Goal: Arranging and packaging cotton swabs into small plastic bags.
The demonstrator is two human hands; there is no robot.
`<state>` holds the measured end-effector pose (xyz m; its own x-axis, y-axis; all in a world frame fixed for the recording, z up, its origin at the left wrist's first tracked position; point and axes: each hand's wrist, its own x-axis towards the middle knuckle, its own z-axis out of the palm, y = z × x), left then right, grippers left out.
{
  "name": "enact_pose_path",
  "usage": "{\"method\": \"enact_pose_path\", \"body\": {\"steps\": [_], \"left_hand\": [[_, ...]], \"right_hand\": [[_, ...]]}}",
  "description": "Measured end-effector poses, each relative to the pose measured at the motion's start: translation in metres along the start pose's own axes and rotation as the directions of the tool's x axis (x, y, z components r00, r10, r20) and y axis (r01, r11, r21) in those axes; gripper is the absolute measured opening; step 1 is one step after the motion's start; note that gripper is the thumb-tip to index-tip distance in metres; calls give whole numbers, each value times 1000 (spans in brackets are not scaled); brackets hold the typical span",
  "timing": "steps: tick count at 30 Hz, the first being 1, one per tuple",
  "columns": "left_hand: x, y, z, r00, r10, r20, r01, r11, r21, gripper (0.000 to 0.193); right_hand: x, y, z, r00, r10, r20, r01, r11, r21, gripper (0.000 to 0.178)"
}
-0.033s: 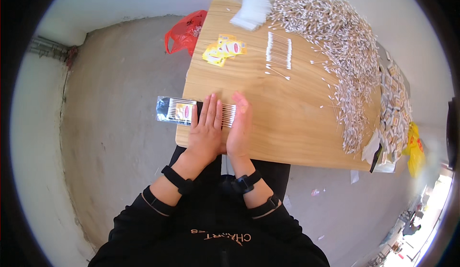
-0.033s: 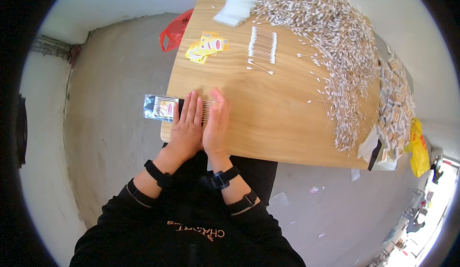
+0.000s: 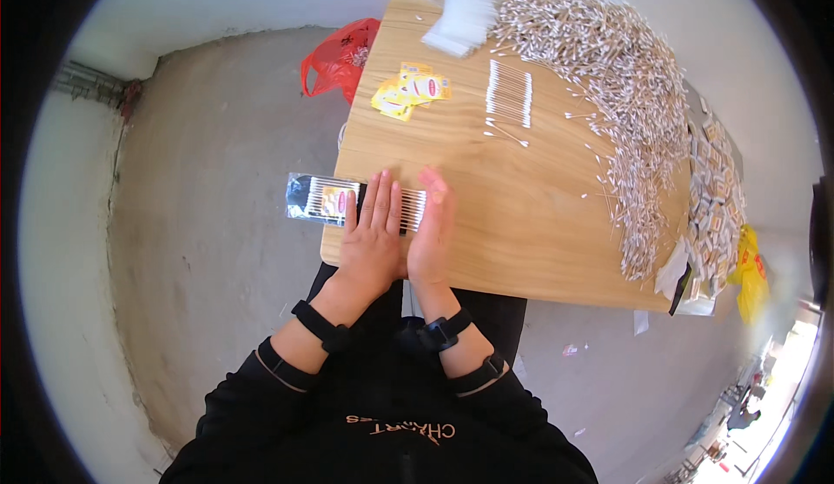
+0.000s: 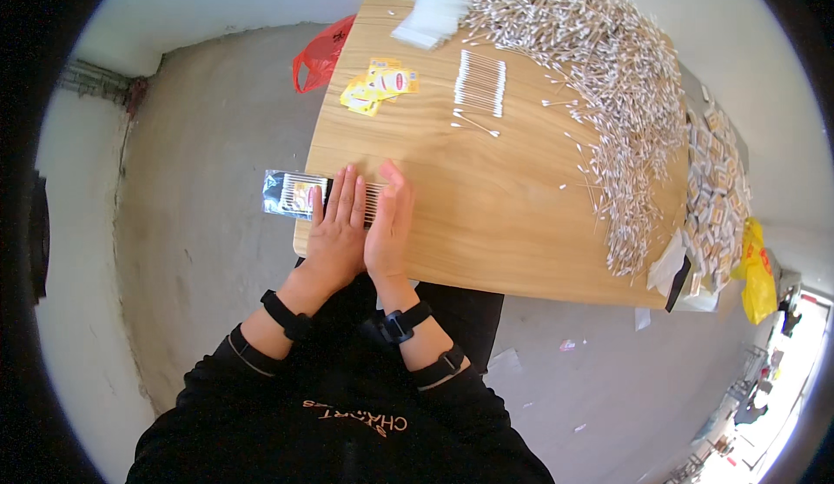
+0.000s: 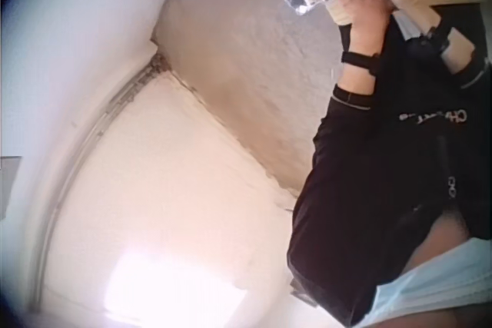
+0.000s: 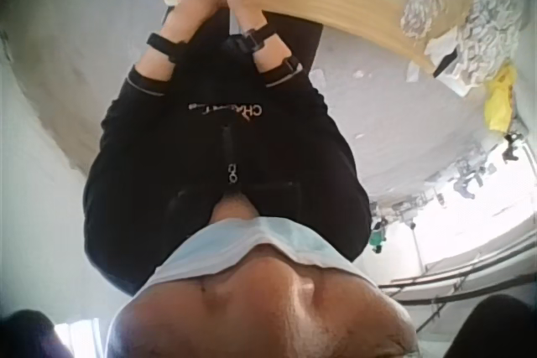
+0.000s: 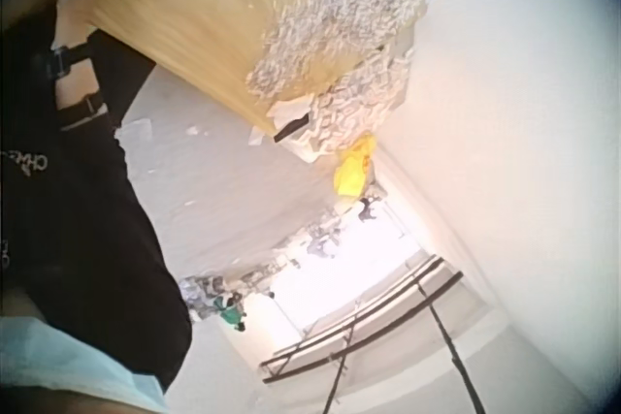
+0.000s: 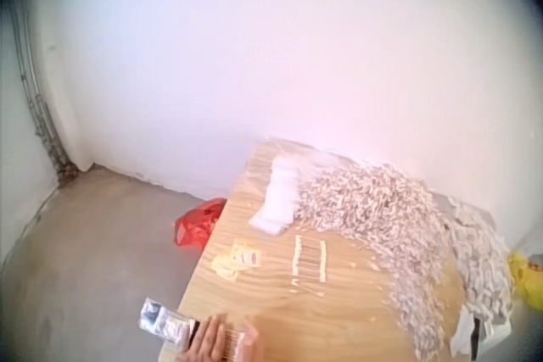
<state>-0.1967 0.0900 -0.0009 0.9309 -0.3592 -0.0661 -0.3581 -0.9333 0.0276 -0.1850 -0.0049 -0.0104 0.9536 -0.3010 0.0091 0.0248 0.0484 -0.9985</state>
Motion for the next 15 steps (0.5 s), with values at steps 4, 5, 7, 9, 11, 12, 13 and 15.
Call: {"method": "enact_pose_path", "body": {"steps": [4, 5, 7, 9, 11, 12, 13, 15], "left_hand": [[-12, -14, 3, 998, -27, -59, 32, 996, 84, 98], [-13, -15, 2, 997, -43, -64, 48, 996, 76, 98], [-12, -16, -2, 997, -46, -67, 35, 985, -166, 102], [-15, -20, -6, 998, -63, -31, 54, 974, -220, 104], [-15, -22, -10, 998, -66, -2, 63, 960, -272, 107], [-14, -22, -12, 998, -57, 27, 62, 965, -253, 107], [-13, -22, -13, 997, -49, 56, 61, 970, -234, 108], [-11, -20, -10, 997, -53, 56, 62, 984, -166, 107]], "right_hand": [[-1, 4, 14, 998, -9, 59, 11, 999, -39, 38], [3, 7, 15, 1000, -28, 8, 28, 996, -80, 35], [10, 12, 12, 998, -54, -26, 50, 990, -131, 34], [19, -2, 9, 970, -244, -18, 194, 812, -551, 37], [28, 1, 11, 955, -282, 97, 266, 659, -704, 37], [30, 2, 11, 933, -300, 200, 329, 482, -812, 38], [31, 4, 12, 931, -301, 208, 335, 473, -815, 38], [34, 9, 14, 872, -343, 349, 462, 344, -817, 45]]}}
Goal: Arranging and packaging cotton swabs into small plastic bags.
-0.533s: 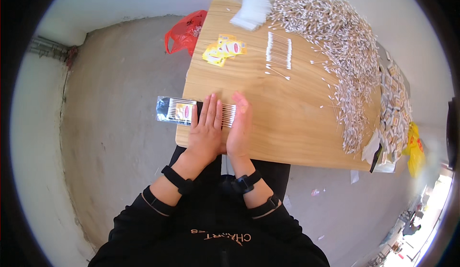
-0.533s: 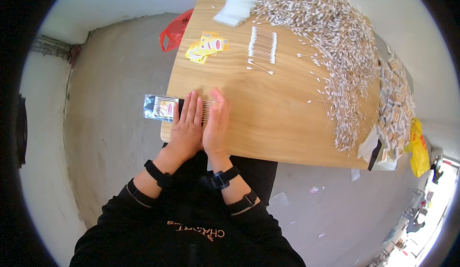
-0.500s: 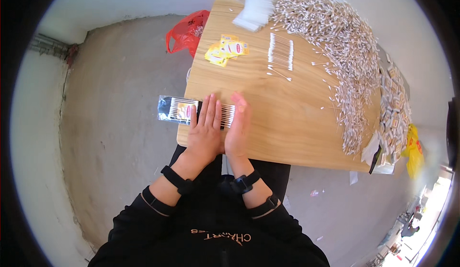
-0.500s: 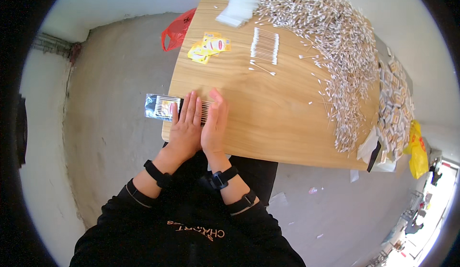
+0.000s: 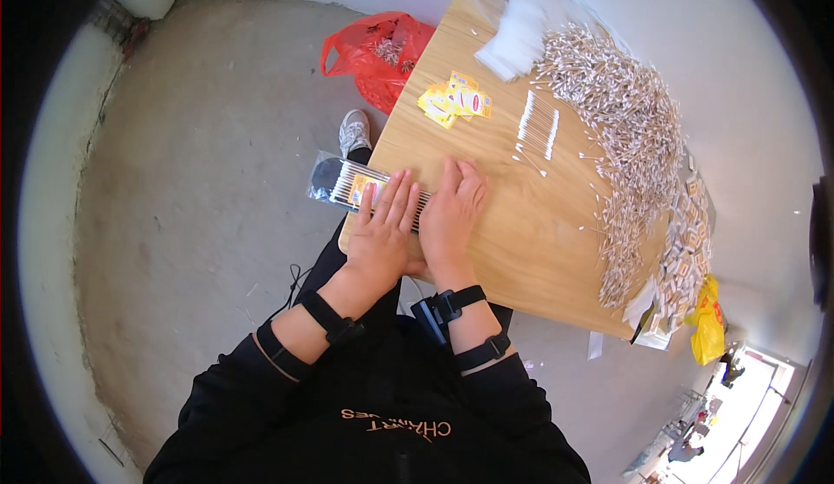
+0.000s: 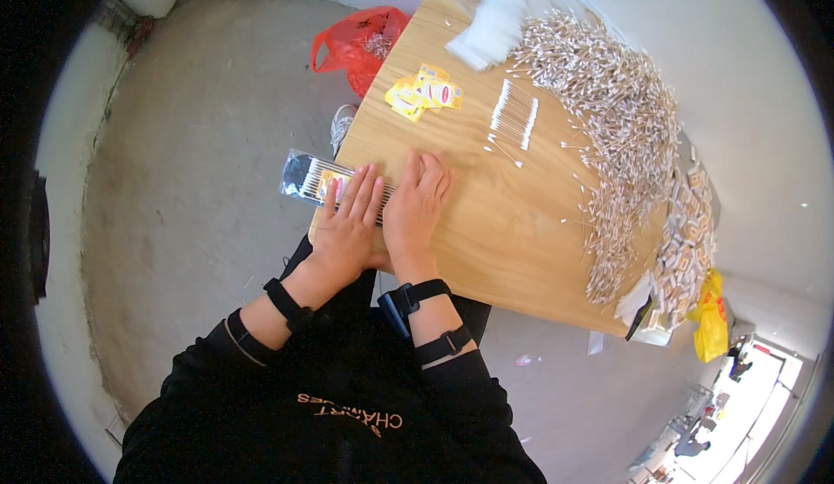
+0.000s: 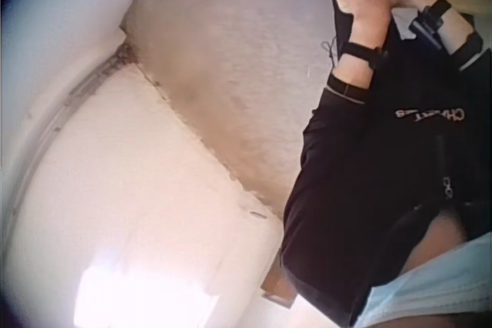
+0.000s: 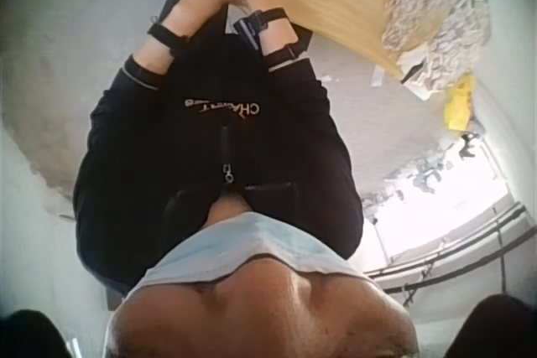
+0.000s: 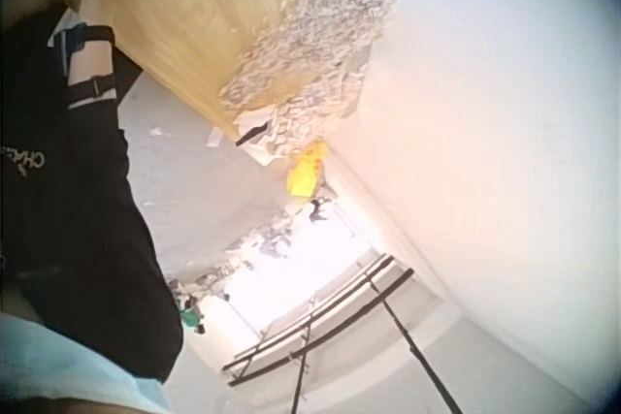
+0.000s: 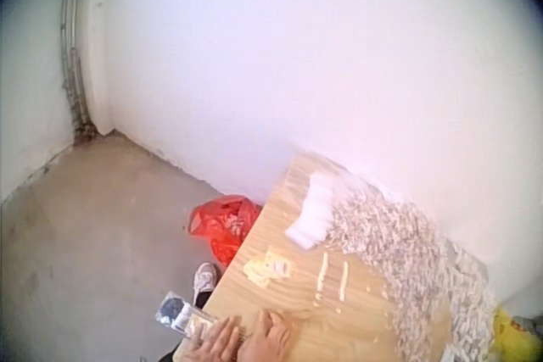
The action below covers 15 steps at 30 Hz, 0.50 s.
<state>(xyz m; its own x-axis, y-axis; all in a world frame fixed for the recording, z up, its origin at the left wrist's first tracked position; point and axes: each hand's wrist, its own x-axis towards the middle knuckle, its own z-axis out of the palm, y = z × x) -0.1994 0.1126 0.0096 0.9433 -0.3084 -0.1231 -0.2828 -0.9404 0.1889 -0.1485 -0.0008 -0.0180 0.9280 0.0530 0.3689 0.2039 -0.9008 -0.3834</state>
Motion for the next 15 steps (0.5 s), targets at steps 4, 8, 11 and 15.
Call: {"method": "enact_pose_path", "body": {"steps": [4, 8, 11, 15], "left_hand": [[0, -4, 3, 1000, 17, 17, -17, 999, 32, 105], [-1, -5, 5, 1000, 10, 9, -10, 996, 93, 105], [0, -4, 4, 998, 27, -60, -19, 991, 132, 101], [-4, -23, -24, 981, -53, -188, 18, 983, -184, 80]], "right_hand": [[0, 0, 4, 999, -30, 17, 30, 1000, 4, 46], [0, -3, 6, 997, 34, 74, -33, 999, -14, 38], [2, -5, 9, 997, 68, 45, -68, 998, -10, 36], [2, -4, 8, 996, 69, 62, -68, 997, -30, 36]]}}
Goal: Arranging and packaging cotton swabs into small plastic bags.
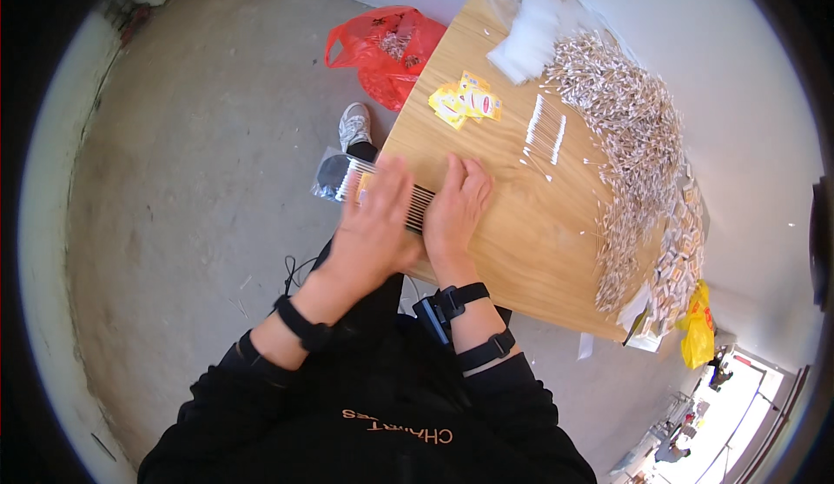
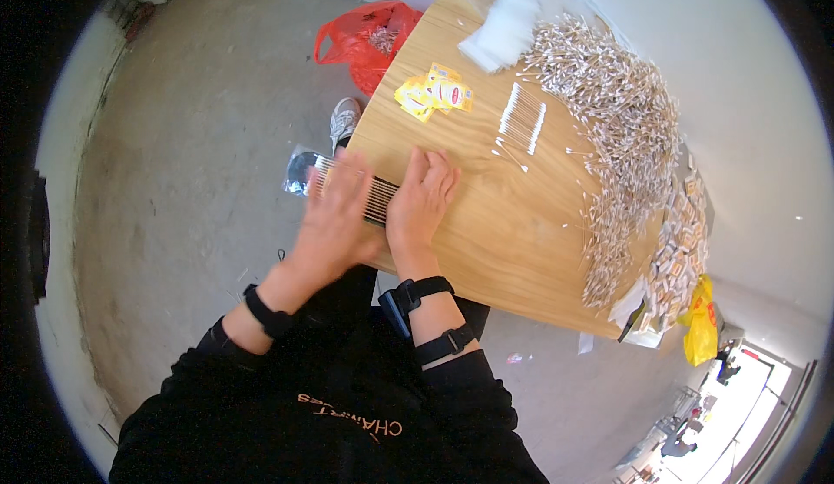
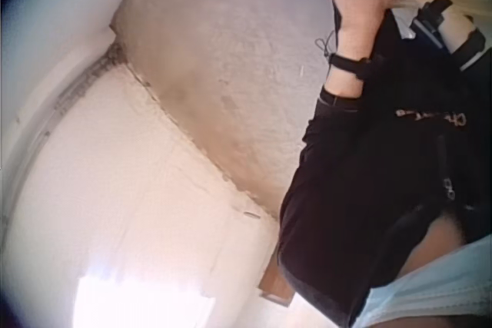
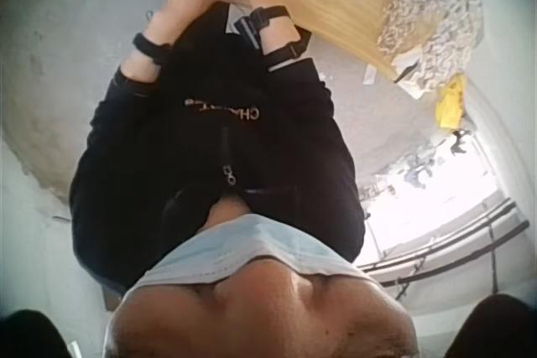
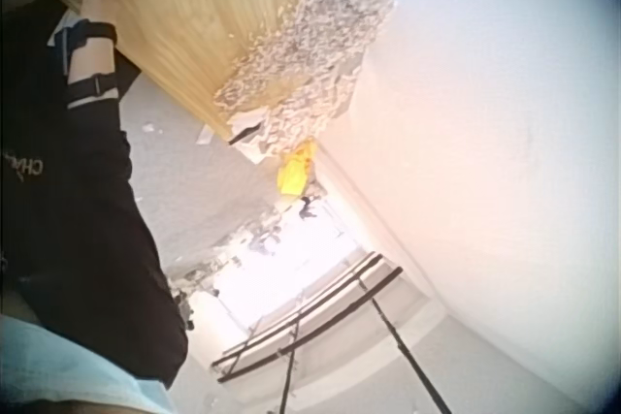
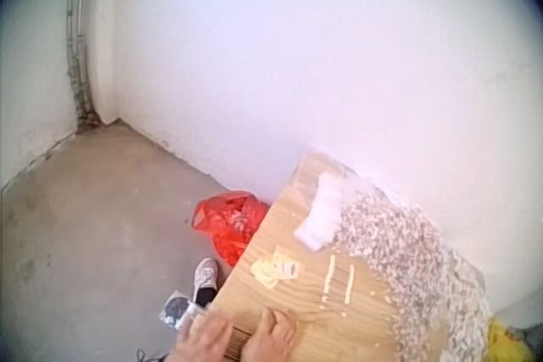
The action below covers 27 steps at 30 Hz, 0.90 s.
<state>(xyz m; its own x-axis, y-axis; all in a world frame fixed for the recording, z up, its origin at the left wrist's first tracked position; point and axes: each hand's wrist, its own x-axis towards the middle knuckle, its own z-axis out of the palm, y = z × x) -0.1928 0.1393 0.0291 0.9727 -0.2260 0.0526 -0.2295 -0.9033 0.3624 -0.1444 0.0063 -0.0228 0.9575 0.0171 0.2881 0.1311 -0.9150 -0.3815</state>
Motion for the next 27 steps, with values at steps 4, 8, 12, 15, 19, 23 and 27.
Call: {"method": "enact_pose_path", "body": {"steps": [4, 8, 12, 15, 19, 23, 27], "left_hand": [[-2, -61, 2, 858, -362, -363, 256, 916, -309, 53], [12, -97, 23, 666, -715, 214, 415, 117, -902, 37], [20, -85, 41, 707, -605, 366, 336, -168, -927, 32], [22, -84, 44, 709, -625, 326, 268, -189, -945, 27], [20, -89, 53, 706, -624, 335, 296, -169, -940, 26], [20, -86, 52, 714, -610, 342, 258, -225, -940, 23], [23, -83, 53, 727, -618, 300, 212, -213, -954, 20]], "right_hand": [[1, 0, 0, 1000, -21, -19, 20, 999, -33, 41], [4, -6, 0, 1000, -17, -10, 17, 1000, -12, 41], [4, -2, 0, 1000, 3, -4, -3, 1000, -10, 38], [2, -4, 3, 1000, 3, -12, -3, 1000, -28, 39], [1, -6, 5, 1000, -17, -23, 17, 1000, -11, 40], [3, -13, 6, 1000, -15, -10, 15, 1000, -17, 38], [8, -24, 12, 999, -46, -8, 46, 998, -37, 37]]}}
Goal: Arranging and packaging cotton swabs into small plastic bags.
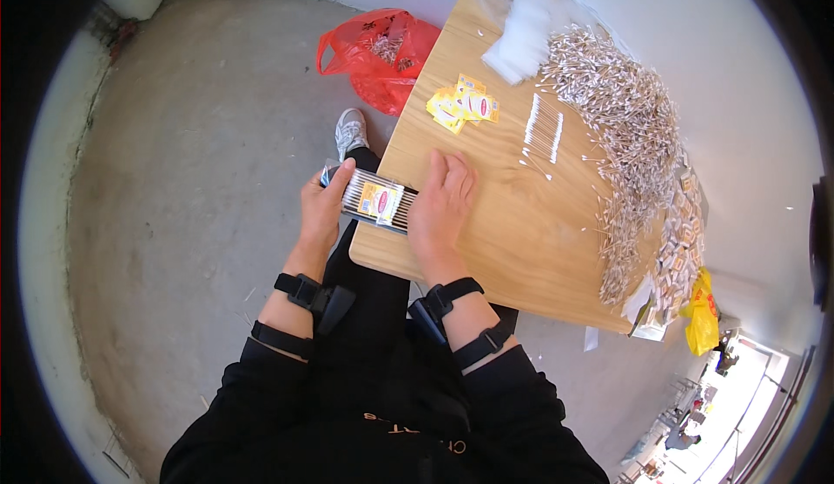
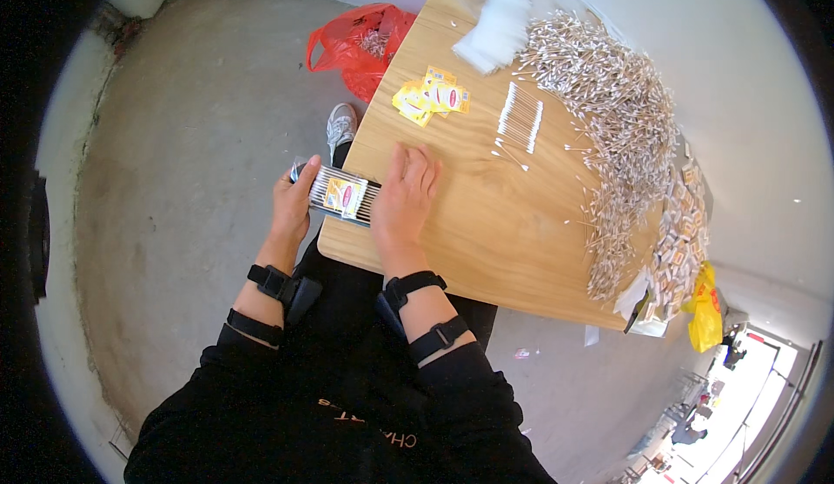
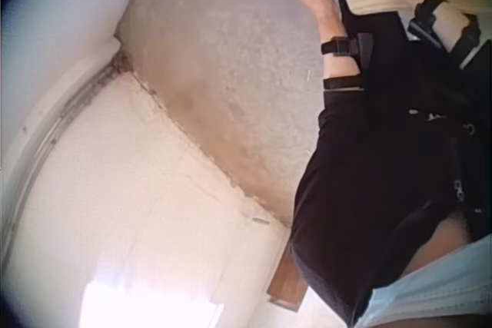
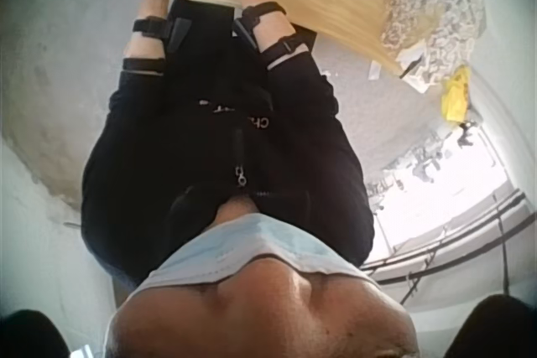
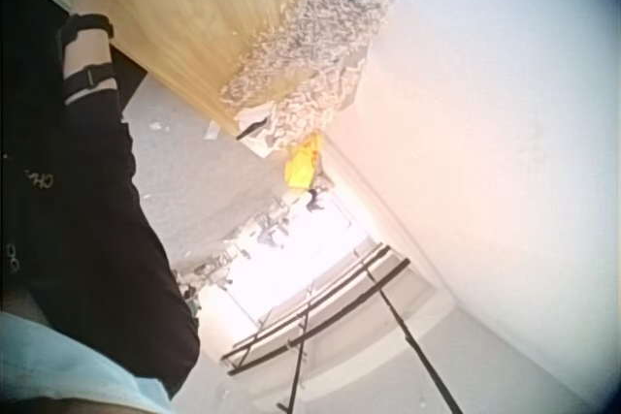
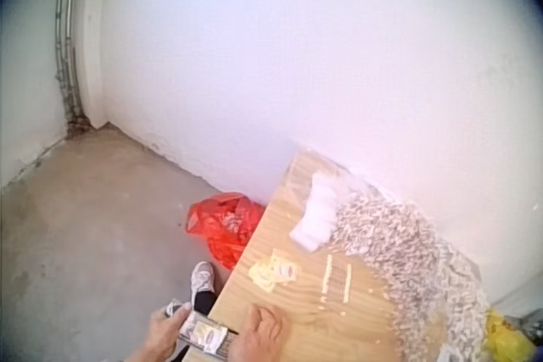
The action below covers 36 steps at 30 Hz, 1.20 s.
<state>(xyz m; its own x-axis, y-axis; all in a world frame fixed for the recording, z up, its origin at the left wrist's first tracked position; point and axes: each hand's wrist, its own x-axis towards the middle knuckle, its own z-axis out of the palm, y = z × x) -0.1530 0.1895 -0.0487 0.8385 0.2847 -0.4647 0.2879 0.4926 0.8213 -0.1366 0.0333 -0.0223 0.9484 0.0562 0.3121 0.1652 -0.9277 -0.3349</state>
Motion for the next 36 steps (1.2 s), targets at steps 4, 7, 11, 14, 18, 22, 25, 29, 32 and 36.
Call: {"method": "enact_pose_path", "body": {"steps": [4, 7, 11, 14, 18, 22, 25, 29, 32, 36], "left_hand": [[-2, 3, 2, 999, 47, -19, -45, 993, 105, 19], [-3, 2, 2, 997, 61, -37, -57, 993, 102, 20], [-5, 6, 3, 996, 73, -48, -67, 991, 119, 20], [-5, 6, 3, 997, 61, -55, -54, 990, 130, 19], [-3, 7, -3, 995, 83, -46, -77, 989, 125, 22], [-2, 6, 0, 991, 123, -45, -116, 982, 148, 21], [0, 1, 8, 988, 154, 27, -157, 966, 206, 21], [-6, 10, 3, 989, 126, -81, -100, 957, 272, 28], [12, 8, -35, 976, 80, -204, -43, 983, 178, 38], [-2, 20, -22, 830, 508, -232, -340, 789, 512, 47]], "right_hand": [[4, -13, 5, 1000, -2, -20, 3, 999, 42, 39], [3, -19, 3, 999, 37, -25, -34, 996, 87, 41], [-17, -18, -9, 907, 421, -10, -297, 656, 694, 37], [-35, -27, -12, 840, 531, 115, -320, 312, 895, 39], [-35, -56, -4, 858, 484, 175, -316, 225, 922, 47], [-26, -75, -6, 851, 509, 129, -317, 303, 898, 45], [-27, -61, -6, 859, 497, 126, -338, 363, 868, 42], [-26, -28, -1, 877, 448, 174, -269, 158, 950, 40], [-11, 44, -37, 816, 574, 70, -403, 478, 780, 43], [12, 148, -81, 759, 637, -132, -527, 721, 449, 44]]}}
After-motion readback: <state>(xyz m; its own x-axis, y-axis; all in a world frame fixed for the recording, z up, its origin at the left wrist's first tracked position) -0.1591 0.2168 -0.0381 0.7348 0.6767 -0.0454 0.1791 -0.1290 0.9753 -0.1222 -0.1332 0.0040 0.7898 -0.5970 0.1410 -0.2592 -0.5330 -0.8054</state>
